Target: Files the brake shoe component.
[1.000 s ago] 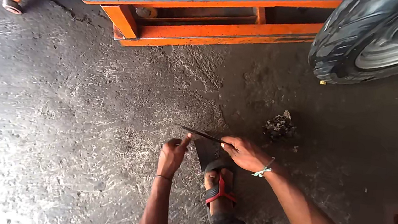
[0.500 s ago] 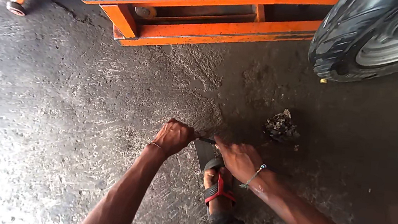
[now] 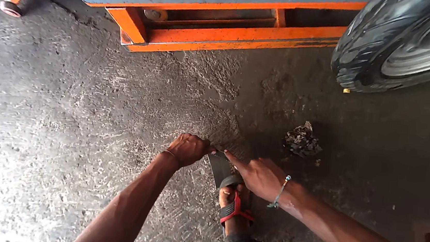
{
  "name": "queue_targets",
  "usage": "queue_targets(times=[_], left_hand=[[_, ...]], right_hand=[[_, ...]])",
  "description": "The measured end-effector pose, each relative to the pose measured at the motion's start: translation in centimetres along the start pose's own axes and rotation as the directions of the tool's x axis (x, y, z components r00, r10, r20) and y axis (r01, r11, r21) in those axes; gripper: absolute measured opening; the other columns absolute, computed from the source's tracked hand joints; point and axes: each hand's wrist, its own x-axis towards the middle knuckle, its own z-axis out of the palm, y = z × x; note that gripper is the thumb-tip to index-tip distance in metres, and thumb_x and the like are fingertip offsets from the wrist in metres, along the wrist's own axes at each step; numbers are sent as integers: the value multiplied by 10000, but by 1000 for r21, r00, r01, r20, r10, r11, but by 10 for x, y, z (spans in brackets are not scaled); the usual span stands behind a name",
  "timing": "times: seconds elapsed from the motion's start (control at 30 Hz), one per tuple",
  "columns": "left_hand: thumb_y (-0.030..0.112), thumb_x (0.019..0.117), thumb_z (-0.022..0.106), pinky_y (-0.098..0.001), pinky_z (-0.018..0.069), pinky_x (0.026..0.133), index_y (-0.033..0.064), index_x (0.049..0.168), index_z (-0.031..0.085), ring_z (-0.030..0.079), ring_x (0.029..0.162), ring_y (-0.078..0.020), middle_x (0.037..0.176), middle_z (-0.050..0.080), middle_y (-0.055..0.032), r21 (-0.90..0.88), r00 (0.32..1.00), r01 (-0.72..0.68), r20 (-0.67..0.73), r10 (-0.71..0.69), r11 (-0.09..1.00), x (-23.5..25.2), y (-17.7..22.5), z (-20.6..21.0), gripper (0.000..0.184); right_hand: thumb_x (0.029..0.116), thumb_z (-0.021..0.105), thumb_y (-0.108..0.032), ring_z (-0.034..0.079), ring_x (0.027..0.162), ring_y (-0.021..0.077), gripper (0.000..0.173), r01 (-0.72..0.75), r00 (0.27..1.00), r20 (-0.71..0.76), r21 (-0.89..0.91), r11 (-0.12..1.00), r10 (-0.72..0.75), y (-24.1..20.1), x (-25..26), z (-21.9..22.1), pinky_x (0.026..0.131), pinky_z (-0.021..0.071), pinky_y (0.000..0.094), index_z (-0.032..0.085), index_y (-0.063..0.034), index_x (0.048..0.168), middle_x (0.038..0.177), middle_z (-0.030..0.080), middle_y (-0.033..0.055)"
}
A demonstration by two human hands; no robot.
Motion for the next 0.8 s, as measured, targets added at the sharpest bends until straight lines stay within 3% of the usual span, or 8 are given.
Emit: queue_targets(times=[0.13, 0.27, 0.33, 0.47, 0.57, 0.63, 0.73, 0.8], left_hand=[[409, 1094, 442, -591, 531, 823, -4, 1079, 682, 707, 926, -420, 936, 709, -223, -45, 995, -2, -104, -2, 999, -6, 4, 11, 477], [431, 1099, 410, -608, 505, 875, -9, 1119, 648, 684, 1023, -433, 1027, 698, -241, 27, 999, -10, 41, 9, 1000, 6, 4, -7, 501], [432, 1101, 404, -600, 500, 888, -12, 1116, 645, 680, 1033, -430, 1027, 695, -241, 25, 999, 7, 45, -8, 1000, 5, 8, -11, 505], [369, 1089, 476, -586, 542, 801, -30, 1030, 683, 710, 918, -423, 918, 701, -233, -68, 979, -11, -203, -2, 998, -5, 5, 16, 454], [398, 1097, 443, -610, 519, 853, -29, 1102, 664, 692, 1004, -440, 1014, 697, -250, -56, 993, 30, -111, -36, 998, 7, 5, 5, 481], [418, 1099, 423, -620, 500, 898, -21, 1140, 652, 674, 1057, -444, 1065, 692, -254, -54, 996, 76, -44, -78, 996, 16, 6, -10, 497], [416, 1098, 428, -622, 499, 887, -10, 1130, 655, 677, 1025, -446, 1022, 697, -251, -59, 997, 70, 21, -69, 996, 7, 11, -10, 484], [405, 1093, 449, -611, 510, 872, -11, 1110, 668, 688, 999, -436, 1006, 701, -241, -60, 999, 31, -16, -32, 998, 2, 10, -3, 470]], right_hand=[[1072, 484, -162, 695, 901, 409, 694, -76, 994, 86, 53, 996, 72, -14, -6, 1, 819, 532, 523, 130, -203, 1667, 904, 694, 209], [1038, 536, -137, 690, 970, 412, 733, -161, 982, 120, 128, 979, 146, -22, -1, -2, 854, 534, 533, 156, -194, 1663, 1000, 693, 225], [1047, 529, -137, 688, 991, 410, 713, -165, 983, 102, 155, 974, 150, -18, -1, -1, 879, 530, 532, 175, -218, 1660, 1032, 695, 227], [1046, 529, -140, 696, 932, 405, 702, -138, 990, 26, 132, 982, 135, -16, -3, 7, 829, 538, 522, 198, -226, 1659, 971, 701, 216], [1025, 546, -117, 697, 904, 393, 708, -176, 983, -14, 154, 972, 181, -17, 3, 5, 798, 544, 515, 234, -224, 1651, 962, 699, 210], [1057, 504, -135, 694, 947, 396, 635, -202, 978, -13, 217, 955, 210, -15, 11, -4, 835, 546, 525, 269, -220, 1641, 1017, 699, 217], [1071, 485, -158, 682, 978, 402, 636, -192, 981, 53, 233, 953, 185, -18, 2, -3, 866, 533, 528, 230, -219, 1651, 1039, 690, 227], [1075, 450, -136, 685, 1001, 408, 640, -220, 975, 88, 200, 955, 206, -27, -4, -2, 866, 532, 529, 194, -206, 1658, 1052, 688, 231]])
